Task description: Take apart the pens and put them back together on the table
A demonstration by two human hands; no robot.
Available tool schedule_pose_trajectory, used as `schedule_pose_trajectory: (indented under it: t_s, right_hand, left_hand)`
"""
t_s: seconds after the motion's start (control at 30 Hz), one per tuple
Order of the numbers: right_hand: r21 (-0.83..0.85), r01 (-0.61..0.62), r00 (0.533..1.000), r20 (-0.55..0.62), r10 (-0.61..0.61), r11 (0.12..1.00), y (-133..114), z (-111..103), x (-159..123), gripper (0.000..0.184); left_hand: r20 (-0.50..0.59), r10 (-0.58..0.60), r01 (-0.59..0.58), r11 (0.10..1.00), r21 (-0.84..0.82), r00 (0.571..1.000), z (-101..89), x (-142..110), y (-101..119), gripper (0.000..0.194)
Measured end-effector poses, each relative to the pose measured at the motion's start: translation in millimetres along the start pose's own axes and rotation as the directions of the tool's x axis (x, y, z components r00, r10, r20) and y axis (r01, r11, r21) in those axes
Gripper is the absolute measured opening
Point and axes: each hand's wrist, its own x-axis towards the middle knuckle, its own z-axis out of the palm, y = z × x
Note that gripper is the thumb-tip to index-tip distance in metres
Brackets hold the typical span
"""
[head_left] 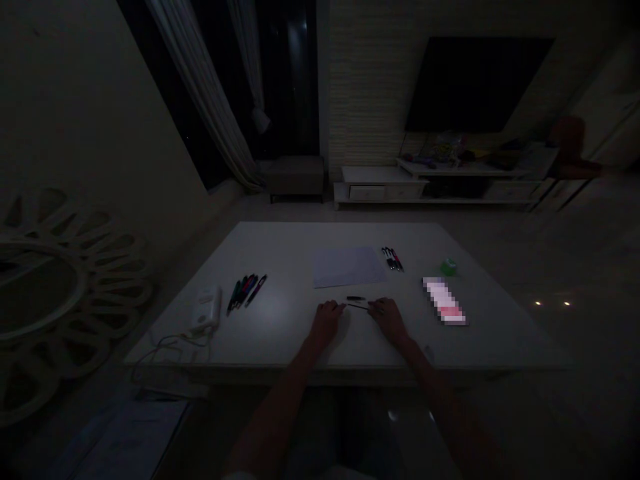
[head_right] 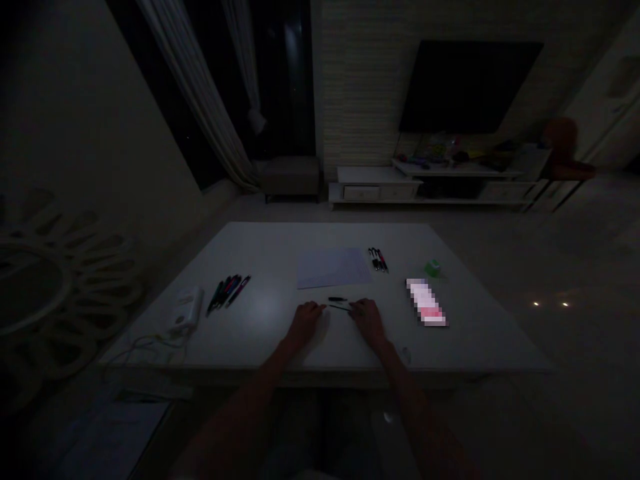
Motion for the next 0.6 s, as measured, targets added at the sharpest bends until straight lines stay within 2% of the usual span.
schedule_pose_trajectory:
  t_s: [0.1,0.23,0.33,0.4,0.5,0.6]
  right_hand:
    - [-0.03,0.022,0.999,-0.036,-0.023,0.999,1.1,-11.5,-13.4,0.027]
    - [-0.15,0.049,0.996,-0.066,-0.06,0.987,6.5,-22.8,-34.3,0.029]
    - [-0.244,0.042,0.995,-0.079,-0.063,0.969,11.6,-25.5,-47.6,0.034]
    - [-0.295,0.022,0.996,-0.081,-0.048,0.955,15.2,-27.2,-55.3,0.037]
    - [-0.372,0.002,0.997,-0.065,-0.029,0.928,21.4,-32.4,-67.1,0.042]
    - [-0.446,-0.023,0.999,-0.036,0.008,0.895,27.9,-40.3,-79.0,0.047]
  left_hand:
    - [0.032,0.087,-0.088,0.996,0.014,0.996,0.6,-0.2,1.0,0.05]
    - [0.074,0.186,-0.187,0.982,0.012,0.98,2.9,6.9,13.3,0.049]
    - [0.037,0.222,-0.222,0.975,0.003,0.974,10.4,12.7,24.7,0.046]
    - [-0.026,0.202,-0.202,0.979,-0.01,0.979,16.0,12.5,27.1,0.042]
    - [-0.108,0.154,-0.158,0.987,-0.027,0.982,18.1,1.9,14.9,0.04]
    - [-0.162,0.055,-0.059,0.998,-0.018,0.985,6.9,-22.6,-17.8,0.041]
